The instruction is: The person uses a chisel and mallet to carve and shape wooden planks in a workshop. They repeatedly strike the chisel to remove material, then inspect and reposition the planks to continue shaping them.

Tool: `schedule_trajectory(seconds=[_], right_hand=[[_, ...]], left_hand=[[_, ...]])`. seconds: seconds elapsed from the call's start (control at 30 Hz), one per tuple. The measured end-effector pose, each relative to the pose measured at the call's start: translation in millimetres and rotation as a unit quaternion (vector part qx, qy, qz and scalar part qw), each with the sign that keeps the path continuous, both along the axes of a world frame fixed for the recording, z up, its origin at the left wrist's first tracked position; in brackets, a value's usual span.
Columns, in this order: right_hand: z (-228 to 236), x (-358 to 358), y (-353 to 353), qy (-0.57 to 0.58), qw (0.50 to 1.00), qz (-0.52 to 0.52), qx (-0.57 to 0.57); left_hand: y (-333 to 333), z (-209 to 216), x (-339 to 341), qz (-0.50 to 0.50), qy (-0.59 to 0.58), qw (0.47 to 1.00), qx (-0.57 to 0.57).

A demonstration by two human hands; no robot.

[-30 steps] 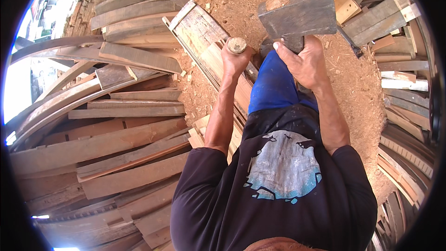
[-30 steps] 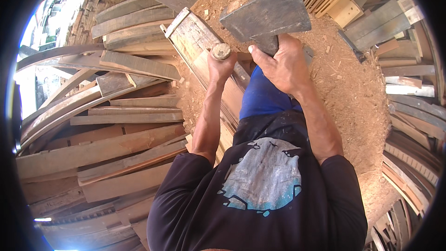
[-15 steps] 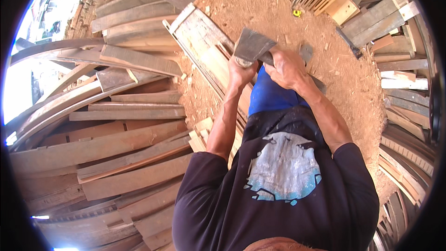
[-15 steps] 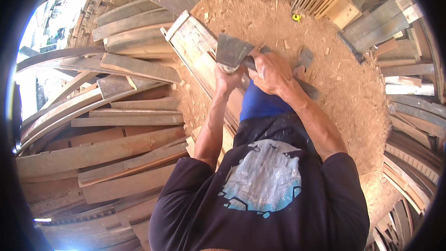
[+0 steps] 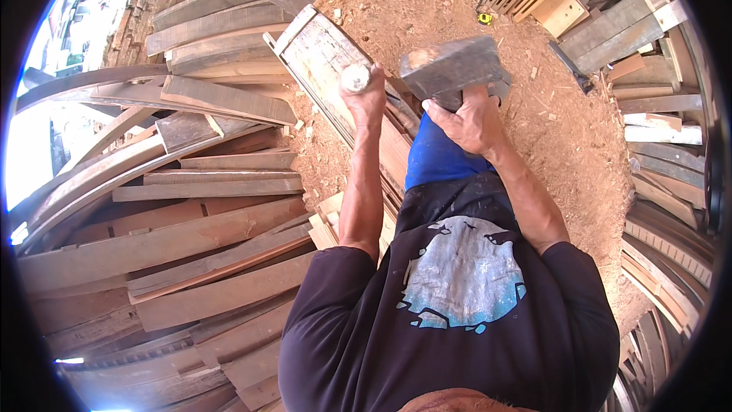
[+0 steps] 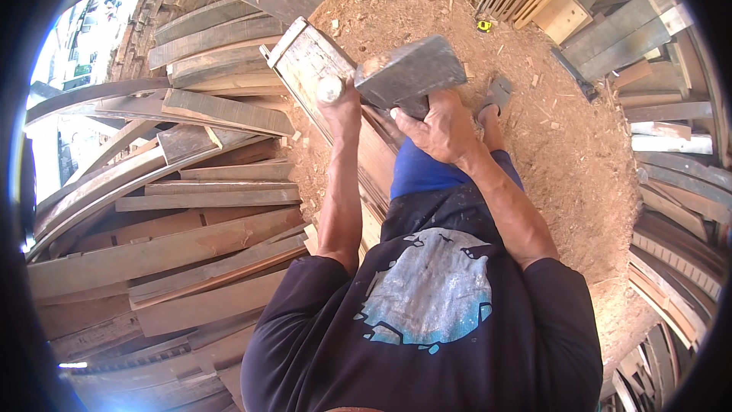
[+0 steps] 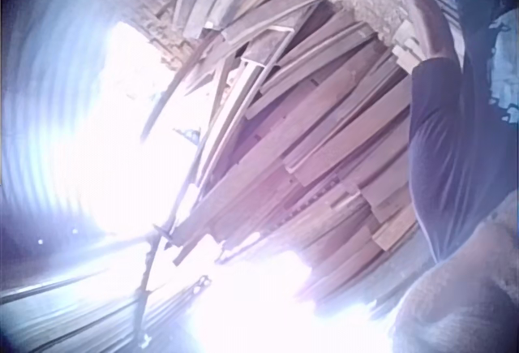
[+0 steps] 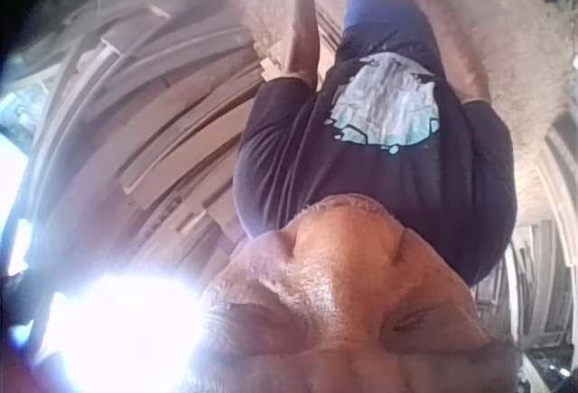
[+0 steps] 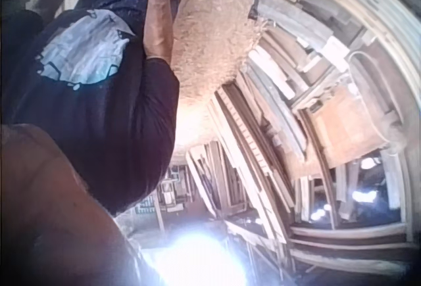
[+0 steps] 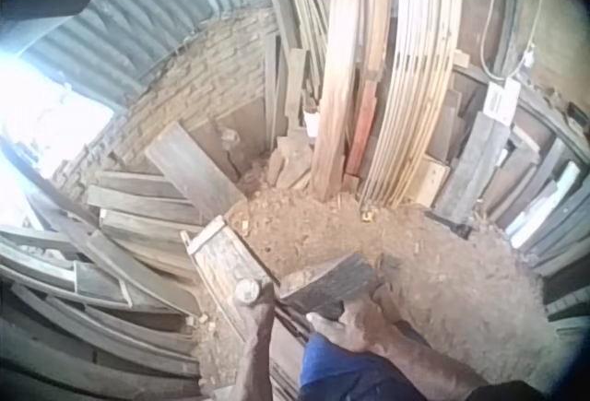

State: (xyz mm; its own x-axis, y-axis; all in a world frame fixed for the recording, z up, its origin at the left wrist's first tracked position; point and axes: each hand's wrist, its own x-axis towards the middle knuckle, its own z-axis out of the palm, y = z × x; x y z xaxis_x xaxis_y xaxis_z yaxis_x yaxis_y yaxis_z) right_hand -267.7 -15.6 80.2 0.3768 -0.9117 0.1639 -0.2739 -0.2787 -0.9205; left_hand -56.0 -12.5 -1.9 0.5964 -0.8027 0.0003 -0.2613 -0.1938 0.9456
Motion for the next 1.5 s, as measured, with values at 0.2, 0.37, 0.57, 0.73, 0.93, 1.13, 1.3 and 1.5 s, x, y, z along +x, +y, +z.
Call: schedule_trajectory(seconds=[0.2,0.37,0.57,0.73,0.93,1.13,1.3,1.5], right_hand=[[13,-2,-3,-0.079,0.996,0.012,0.038],[24,-3,-13,-0.100,0.995,0.002,-0.003],[37,5,-23,-0.132,0.991,-0.006,-0.013],[31,34,-31,0.010,0.989,-0.004,-0.145],[2,64,-44,0.289,0.947,0.132,0.053],[-7,49,-25,0.008,0.998,0.066,-0.004],[9,35,-28,-0.093,0.994,0.025,0.055],[25,29,-41,-0.113,0.992,0.017,0.048]], left_hand=[[-17,17,25,-0.107,-0.007,0.994,-0.020],[-23,-3,39,-0.141,-0.001,0.990,-0.022],[-26,-9,50,-0.164,0.015,0.986,0.000],[-16,-19,50,-0.215,-0.060,0.971,-0.081],[6,-1,36,-0.201,-0.114,0.973,0.001],[-23,-70,74,0.064,0.198,0.960,-0.185],[-44,-33,76,0.000,-0.026,0.996,-0.088],[-55,-17,87,-0.064,-0.001,0.996,-0.059]])
